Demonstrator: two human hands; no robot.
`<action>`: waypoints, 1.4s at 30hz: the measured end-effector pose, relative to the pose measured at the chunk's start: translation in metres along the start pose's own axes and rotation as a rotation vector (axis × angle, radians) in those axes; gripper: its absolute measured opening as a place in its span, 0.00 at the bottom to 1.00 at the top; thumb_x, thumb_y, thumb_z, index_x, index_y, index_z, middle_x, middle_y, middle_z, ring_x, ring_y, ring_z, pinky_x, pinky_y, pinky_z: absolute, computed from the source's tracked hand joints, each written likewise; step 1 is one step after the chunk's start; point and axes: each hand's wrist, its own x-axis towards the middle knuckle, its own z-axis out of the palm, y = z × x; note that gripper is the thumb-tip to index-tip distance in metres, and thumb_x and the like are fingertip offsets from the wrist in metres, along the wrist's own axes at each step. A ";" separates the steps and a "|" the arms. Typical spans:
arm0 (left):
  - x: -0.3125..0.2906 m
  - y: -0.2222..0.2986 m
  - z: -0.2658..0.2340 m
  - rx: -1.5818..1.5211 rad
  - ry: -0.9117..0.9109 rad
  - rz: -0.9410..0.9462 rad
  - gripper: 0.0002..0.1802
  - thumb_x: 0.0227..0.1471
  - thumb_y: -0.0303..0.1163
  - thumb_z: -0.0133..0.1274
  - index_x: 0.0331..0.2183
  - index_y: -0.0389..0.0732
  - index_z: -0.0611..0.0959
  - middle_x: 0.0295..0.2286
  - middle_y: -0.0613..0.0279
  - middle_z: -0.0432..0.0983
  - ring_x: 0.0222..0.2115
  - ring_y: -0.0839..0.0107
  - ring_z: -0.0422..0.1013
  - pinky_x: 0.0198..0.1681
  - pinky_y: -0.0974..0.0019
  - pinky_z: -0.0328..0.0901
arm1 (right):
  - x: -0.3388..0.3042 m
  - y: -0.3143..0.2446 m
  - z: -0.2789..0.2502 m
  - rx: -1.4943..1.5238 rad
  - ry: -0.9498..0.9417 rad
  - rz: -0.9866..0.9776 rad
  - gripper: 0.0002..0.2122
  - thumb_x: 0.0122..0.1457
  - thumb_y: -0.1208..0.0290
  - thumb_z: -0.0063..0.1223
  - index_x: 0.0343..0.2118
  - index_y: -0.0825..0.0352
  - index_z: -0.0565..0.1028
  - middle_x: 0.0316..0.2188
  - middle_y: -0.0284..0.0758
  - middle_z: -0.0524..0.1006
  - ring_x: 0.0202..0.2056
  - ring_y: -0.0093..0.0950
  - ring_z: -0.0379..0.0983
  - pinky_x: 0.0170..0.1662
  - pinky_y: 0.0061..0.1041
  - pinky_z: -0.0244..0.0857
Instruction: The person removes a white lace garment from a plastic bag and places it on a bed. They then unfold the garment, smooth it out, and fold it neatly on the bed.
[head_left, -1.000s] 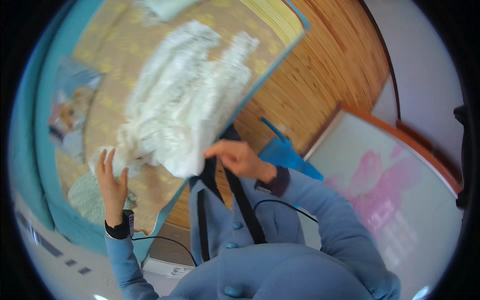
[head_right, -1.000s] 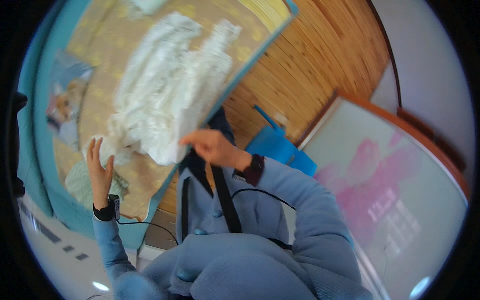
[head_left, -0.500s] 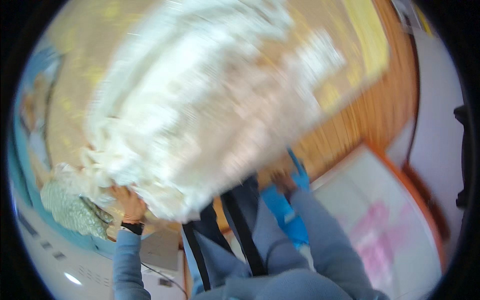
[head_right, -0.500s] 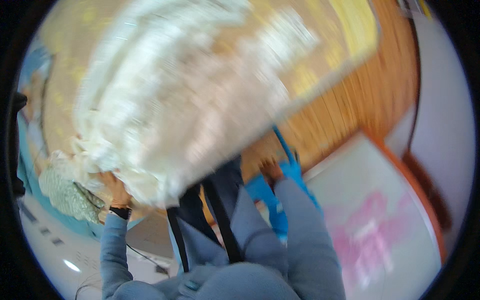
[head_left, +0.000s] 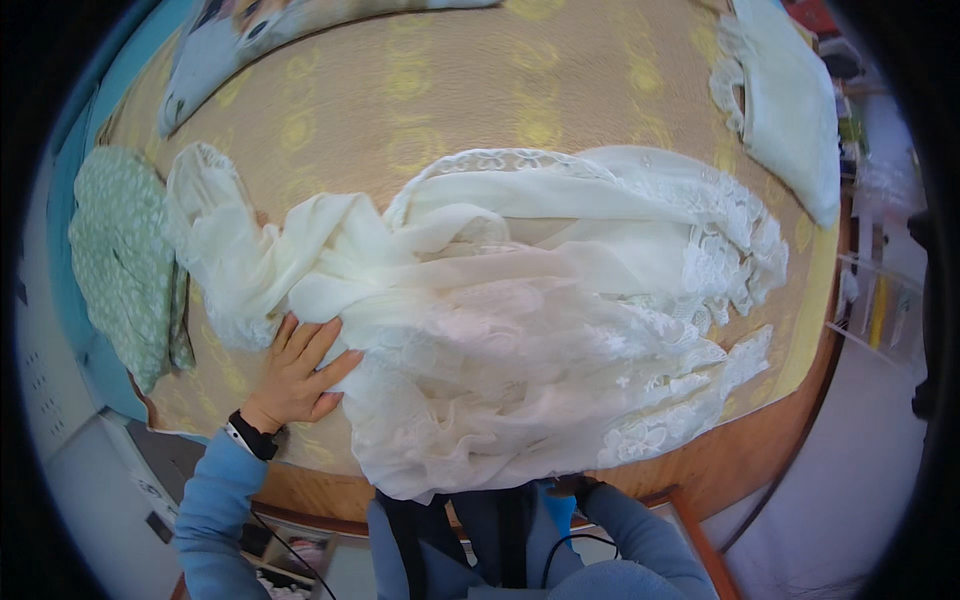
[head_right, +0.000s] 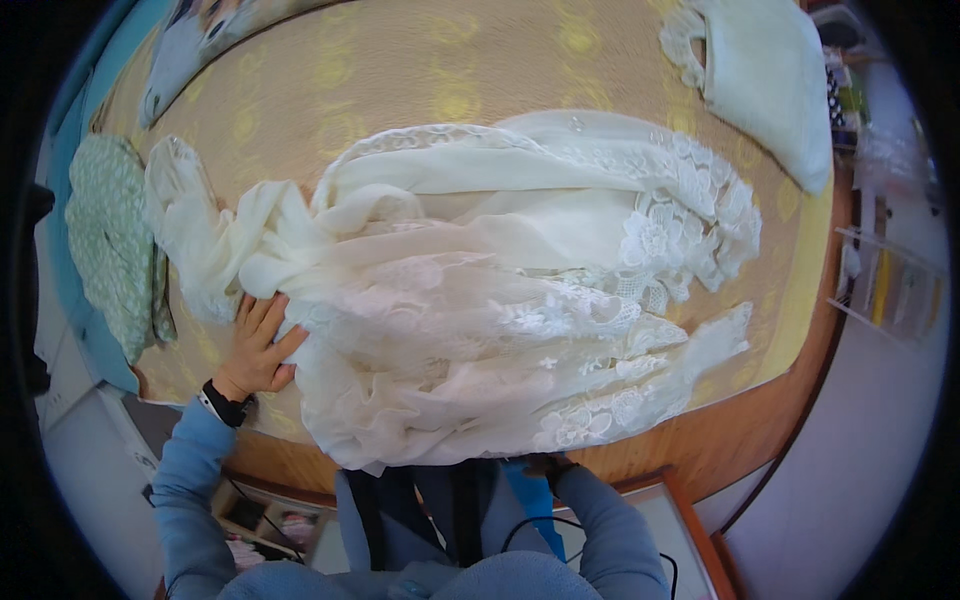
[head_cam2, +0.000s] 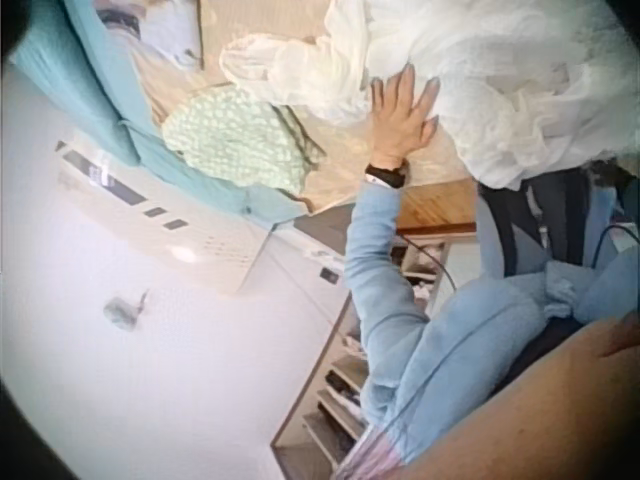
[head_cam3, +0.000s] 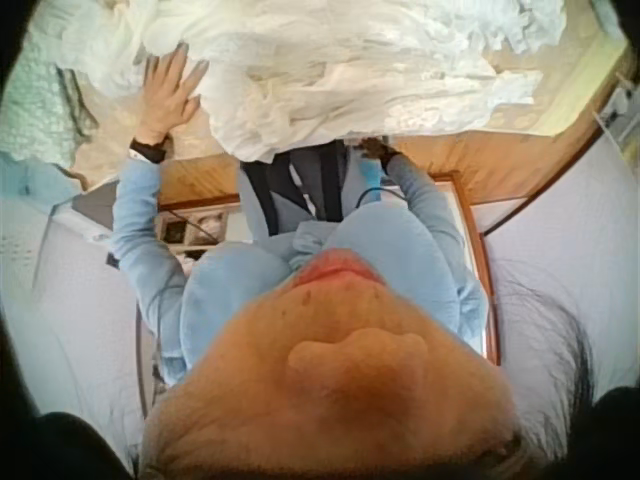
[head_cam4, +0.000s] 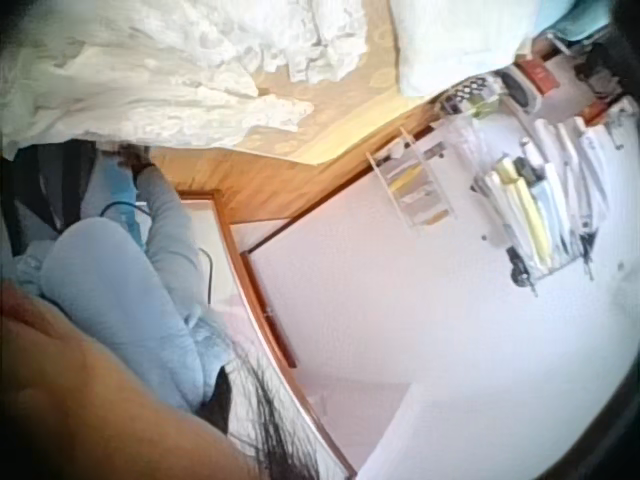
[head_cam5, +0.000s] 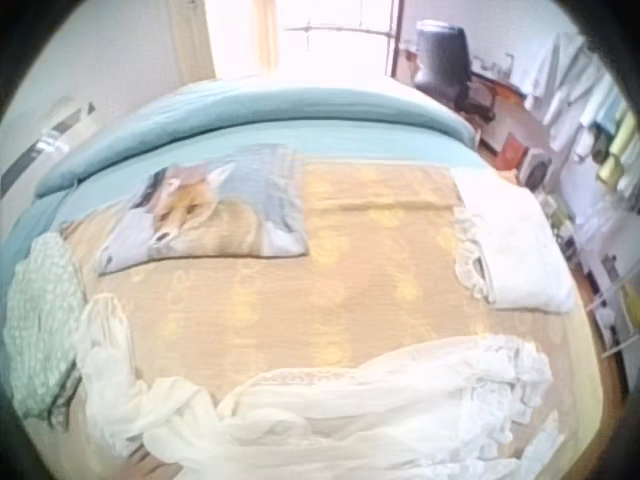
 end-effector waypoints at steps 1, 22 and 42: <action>0.003 0.003 -0.005 -0.026 -0.013 -0.025 0.33 0.37 0.39 0.54 0.51 0.54 0.74 0.55 0.50 0.61 0.53 0.52 0.59 0.59 0.43 0.47 | -0.004 0.003 -0.010 0.001 -0.017 0.005 0.18 0.59 0.61 0.42 0.52 0.57 0.68 0.56 0.37 0.64 0.58 0.39 0.55 0.60 0.47 0.48; -0.007 0.058 -0.008 -0.019 0.070 -0.141 0.36 0.43 0.25 0.52 0.57 0.50 0.65 0.60 0.55 0.52 0.62 0.56 0.46 0.64 0.49 0.41 | -0.100 0.015 -0.219 -0.018 -0.430 0.139 0.21 0.64 0.54 0.35 0.58 0.53 0.64 0.60 0.35 0.60 0.61 0.37 0.52 0.63 0.42 0.46; -0.025 0.139 -0.002 -0.315 0.360 -0.936 0.30 0.45 0.50 0.58 0.41 0.33 0.78 0.32 0.51 0.77 0.32 0.63 0.73 0.36 0.64 0.66 | -0.248 -0.068 -0.300 -0.052 1.132 -0.695 0.13 0.52 0.72 0.57 0.41 0.67 0.74 0.39 0.37 0.75 0.42 0.31 0.71 0.45 0.26 0.65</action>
